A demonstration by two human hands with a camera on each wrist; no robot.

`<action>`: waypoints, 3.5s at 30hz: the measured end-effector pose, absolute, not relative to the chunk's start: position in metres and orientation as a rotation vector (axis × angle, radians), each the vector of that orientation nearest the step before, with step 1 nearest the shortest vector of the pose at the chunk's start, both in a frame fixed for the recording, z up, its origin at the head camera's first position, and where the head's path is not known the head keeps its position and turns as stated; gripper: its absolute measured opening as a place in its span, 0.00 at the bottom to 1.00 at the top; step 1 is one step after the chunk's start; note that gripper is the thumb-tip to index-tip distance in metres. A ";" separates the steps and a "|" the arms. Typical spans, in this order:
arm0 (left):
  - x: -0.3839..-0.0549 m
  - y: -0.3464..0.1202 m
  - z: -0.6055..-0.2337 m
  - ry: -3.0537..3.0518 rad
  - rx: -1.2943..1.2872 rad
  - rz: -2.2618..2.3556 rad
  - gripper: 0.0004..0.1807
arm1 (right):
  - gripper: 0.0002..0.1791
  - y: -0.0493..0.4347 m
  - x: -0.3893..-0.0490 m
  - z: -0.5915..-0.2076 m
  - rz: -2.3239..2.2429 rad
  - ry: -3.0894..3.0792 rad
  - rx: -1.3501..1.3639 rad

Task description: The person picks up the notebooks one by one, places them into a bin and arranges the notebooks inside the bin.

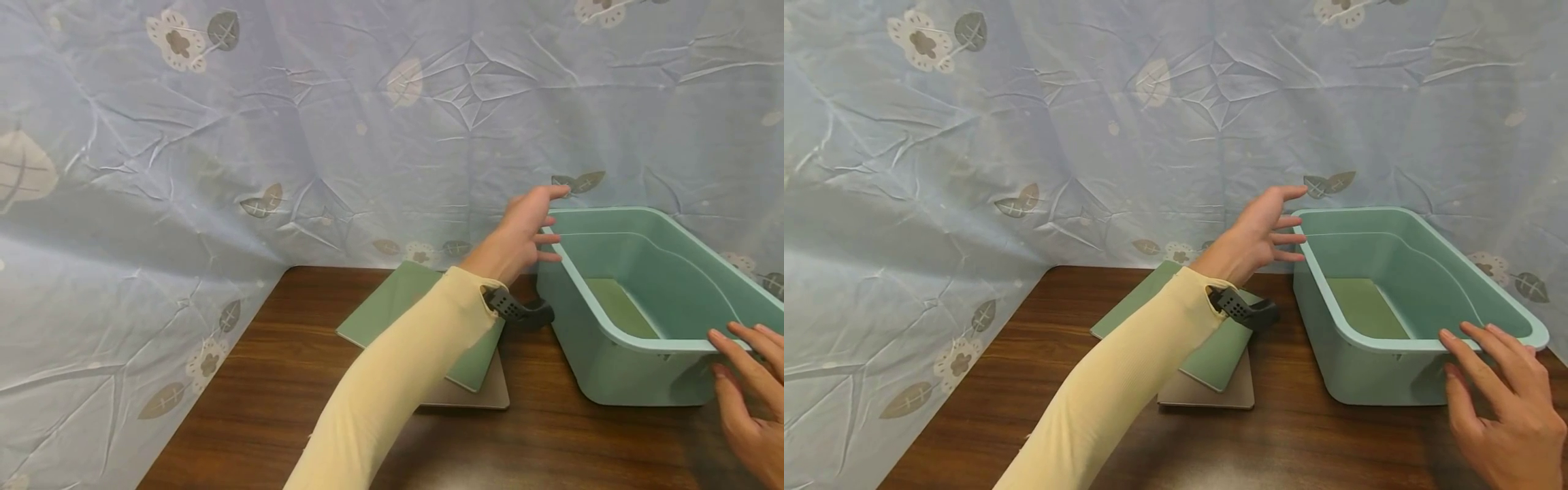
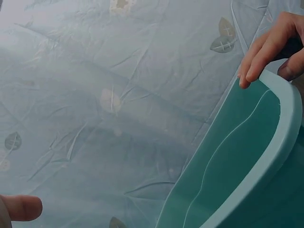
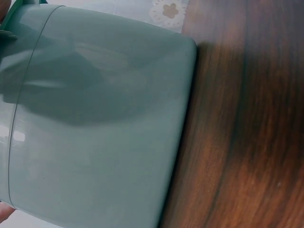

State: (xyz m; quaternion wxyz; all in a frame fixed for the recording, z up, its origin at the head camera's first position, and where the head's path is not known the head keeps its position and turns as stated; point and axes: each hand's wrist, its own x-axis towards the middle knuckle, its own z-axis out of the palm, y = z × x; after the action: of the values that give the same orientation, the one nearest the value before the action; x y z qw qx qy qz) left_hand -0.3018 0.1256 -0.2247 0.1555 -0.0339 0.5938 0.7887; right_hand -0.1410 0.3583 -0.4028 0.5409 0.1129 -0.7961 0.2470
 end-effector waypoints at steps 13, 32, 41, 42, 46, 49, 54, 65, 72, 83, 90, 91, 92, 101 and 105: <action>-0.290 0.119 -0.233 1.832 0.076 2.186 0.21 | 0.24 0.358 -0.139 -0.404 0.592 -1.918 0.228; -0.266 0.071 -0.250 2.287 0.378 1.845 0.28 | 0.26 0.359 -0.140 -0.403 0.582 -1.911 0.249; -0.253 0.051 -0.262 2.856 0.864 1.214 0.36 | 0.24 0.357 -0.140 -0.404 0.612 -1.916 0.234; -0.251 0.048 -0.264 2.898 0.905 1.128 0.36 | 0.24 0.357 -0.140 -0.403 0.608 -1.917 0.236; -0.245 0.040 -0.273 3.006 0.982 0.851 0.35 | 0.25 0.358 -0.140 -0.403 0.605 -1.915 0.240; -0.242 0.036 -0.279 3.069 1.004 0.712 0.35 | 0.25 0.358 -0.140 -0.403 0.603 -1.910 0.239; -0.242 0.030 -0.288 3.126 1.001 0.604 0.35 | 0.25 0.358 -0.140 -0.403 0.601 -1.903 0.247; -0.257 0.000 -0.308 3.144 0.832 0.697 0.34 | 0.25 0.358 -0.140 -0.404 0.581 -1.914 0.249; -0.263 -0.021 -0.319 3.137 0.762 0.815 0.33 | 0.25 0.360 -0.141 -0.403 0.569 -1.903 0.267; -0.269 -0.048 -0.334 3.180 0.697 0.962 0.31 | 0.25 0.360 -0.142 -0.403 0.580 -1.899 0.275; -0.266 -0.063 -0.338 3.155 0.598 1.071 0.31 | 0.25 0.360 -0.142 -0.404 0.562 -1.896 0.261; -0.266 -0.065 -0.338 3.154 0.589 1.082 0.31 | 0.25 0.360 -0.142 -0.404 0.559 -1.896 0.259; -0.265 -0.066 -0.339 3.154 0.582 1.090 0.31 | 0.25 0.360 -0.142 -0.404 0.560 -1.890 0.263; -0.262 -0.079 -0.344 3.147 0.503 1.129 0.32 | 0.25 0.360 -0.141 -0.403 0.542 -1.926 0.260; -0.262 -0.082 -0.347 3.144 0.504 1.139 0.33 | 0.24 0.359 -0.141 -0.403 0.553 -1.906 0.258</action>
State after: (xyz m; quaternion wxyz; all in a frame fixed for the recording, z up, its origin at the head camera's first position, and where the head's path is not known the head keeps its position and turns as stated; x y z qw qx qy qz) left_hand -0.2623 -0.0817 -0.3467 -0.1196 0.1480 0.9230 0.3344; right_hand -0.1413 0.3592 -0.4031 0.5398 0.1086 -0.8016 0.2327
